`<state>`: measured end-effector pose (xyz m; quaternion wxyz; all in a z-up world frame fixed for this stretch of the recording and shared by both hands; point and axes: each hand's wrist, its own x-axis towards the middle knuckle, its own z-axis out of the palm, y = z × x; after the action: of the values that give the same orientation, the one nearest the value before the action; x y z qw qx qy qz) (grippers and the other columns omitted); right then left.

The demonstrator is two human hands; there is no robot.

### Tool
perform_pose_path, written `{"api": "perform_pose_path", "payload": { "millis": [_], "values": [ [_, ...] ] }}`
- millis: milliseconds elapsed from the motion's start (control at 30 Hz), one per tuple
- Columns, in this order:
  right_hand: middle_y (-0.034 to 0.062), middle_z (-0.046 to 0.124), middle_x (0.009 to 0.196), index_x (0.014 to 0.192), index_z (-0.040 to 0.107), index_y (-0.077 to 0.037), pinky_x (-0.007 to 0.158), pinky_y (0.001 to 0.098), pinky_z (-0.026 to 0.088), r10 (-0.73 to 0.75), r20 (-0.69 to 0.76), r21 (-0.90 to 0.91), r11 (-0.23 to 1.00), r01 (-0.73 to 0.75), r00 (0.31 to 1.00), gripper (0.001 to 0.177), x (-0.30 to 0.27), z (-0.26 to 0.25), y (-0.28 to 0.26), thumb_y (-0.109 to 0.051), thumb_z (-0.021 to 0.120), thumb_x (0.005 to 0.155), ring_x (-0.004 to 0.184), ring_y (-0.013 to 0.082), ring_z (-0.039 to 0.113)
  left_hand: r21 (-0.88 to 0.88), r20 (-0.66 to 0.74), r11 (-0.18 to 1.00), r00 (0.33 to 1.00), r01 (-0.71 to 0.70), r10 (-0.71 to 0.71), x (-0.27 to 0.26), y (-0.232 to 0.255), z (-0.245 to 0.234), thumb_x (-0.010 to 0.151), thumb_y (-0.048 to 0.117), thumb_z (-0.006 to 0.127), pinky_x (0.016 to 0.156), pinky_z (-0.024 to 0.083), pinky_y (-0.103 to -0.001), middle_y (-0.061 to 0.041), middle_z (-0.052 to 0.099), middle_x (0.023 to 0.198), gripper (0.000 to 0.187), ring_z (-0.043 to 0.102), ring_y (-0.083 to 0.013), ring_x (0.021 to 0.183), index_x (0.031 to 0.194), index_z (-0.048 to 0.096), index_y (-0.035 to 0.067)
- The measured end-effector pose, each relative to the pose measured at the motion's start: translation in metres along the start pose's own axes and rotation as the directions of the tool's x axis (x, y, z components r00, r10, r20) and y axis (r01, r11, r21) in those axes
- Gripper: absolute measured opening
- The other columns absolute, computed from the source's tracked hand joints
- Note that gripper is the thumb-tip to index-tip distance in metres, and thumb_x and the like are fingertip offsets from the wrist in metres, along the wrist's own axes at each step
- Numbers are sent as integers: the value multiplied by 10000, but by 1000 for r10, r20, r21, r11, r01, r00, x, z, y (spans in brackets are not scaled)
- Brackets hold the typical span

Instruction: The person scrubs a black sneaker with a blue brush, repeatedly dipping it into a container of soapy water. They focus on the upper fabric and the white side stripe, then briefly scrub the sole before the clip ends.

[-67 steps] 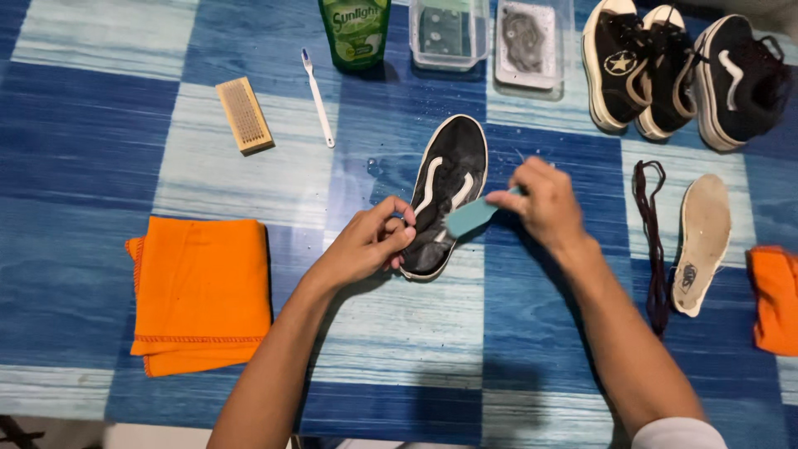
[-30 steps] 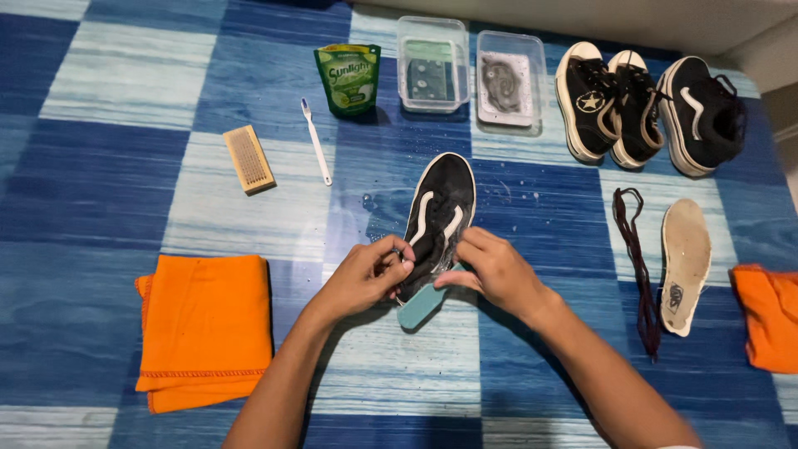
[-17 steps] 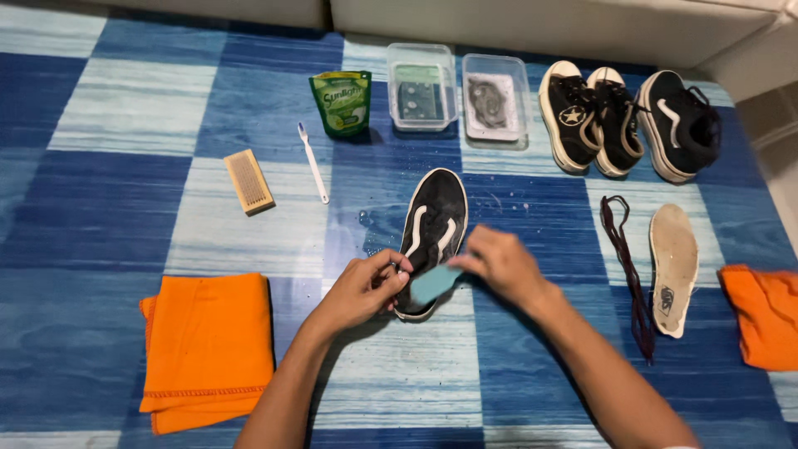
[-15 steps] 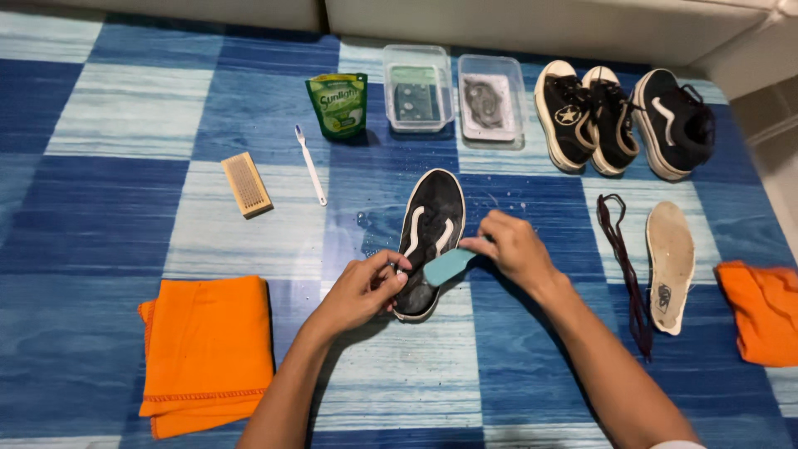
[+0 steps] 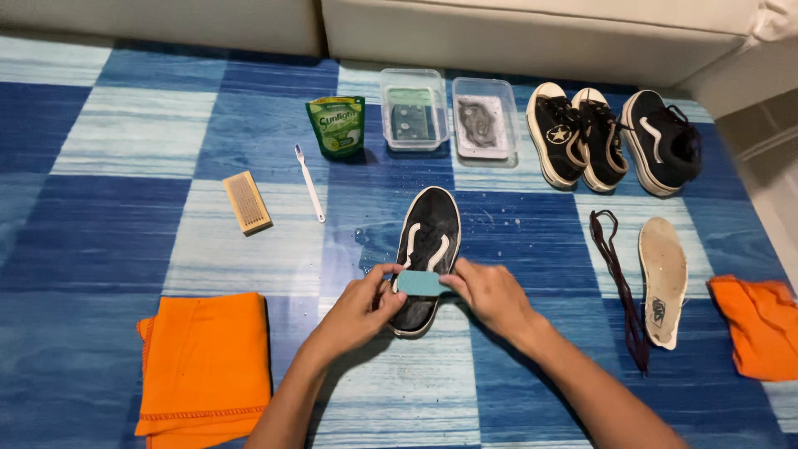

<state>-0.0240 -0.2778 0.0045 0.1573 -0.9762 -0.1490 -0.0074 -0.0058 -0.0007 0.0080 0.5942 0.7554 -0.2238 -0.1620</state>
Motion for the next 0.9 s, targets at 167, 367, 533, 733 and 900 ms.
{"api": "perform_pose_path", "payload": {
  "millis": [167, 367, 533, 733, 900],
  "values": [
    [64, 712, 1063, 1401, 448, -225, 652, 416, 647, 5, 147, 152, 988, -27, 989, 394, -47, -23, -23, -440, 391, 1076, 735, 276, 717, 238, -121, 970, 992, 48, -19, -12, 34, 16, 877, 381, 809, 593, 511, -355, -67, 658, 723, 499, 657, -221, 656, 1202, 601, 65],
    [111, 594, 1183, 1669, 229, -188, 664, 544, 527, -11, 48, 202, 979, 1, 999, 673, -94, 2, -29, -172, 502, 1054, 724, 396, 675, 449, -403, 880, 844, -155, 354, -16, 18, 47, 823, 240, 852, 811, 536, -407, -103, 677, 1008, 360, 645, -289, 924, 1082, 691, 47],
    [59, 567, 1021, 1679, 244, -142, 744, 365, 506, 90, -108, 329, 943, -50, 990, 653, -77, -21, -28, -132, 478, 1069, 770, 184, 562, 539, -405, 833, 829, -124, 386, -16, 18, 56, 889, 213, 756, 770, 527, -469, -117, 617, 1031, 239, 575, -325, 922, 1044, 751, 30],
    [91, 596, 1033, 1652, 310, -121, 815, 365, 501, -70, -39, 376, 923, 79, 997, 627, -62, -19, -41, -149, 526, 1063, 809, 215, 571, 583, -456, 810, 853, 69, 255, -5, 10, 59, 849, 322, 713, 739, 480, -490, -84, 607, 1114, 268, 595, -300, 997, 808, 729, 58],
    [120, 631, 1017, 1628, 360, -95, 771, 406, 526, -91, -106, 335, 934, 122, 990, 592, -36, -9, -47, -74, 505, 1055, 803, 283, 652, 566, -488, 819, 763, -93, 424, -5, 13, 62, 939, 126, 634, 733, 470, -469, -155, 528, 893, 128, 531, -359, 812, 877, 588, 24]
  ]
}}
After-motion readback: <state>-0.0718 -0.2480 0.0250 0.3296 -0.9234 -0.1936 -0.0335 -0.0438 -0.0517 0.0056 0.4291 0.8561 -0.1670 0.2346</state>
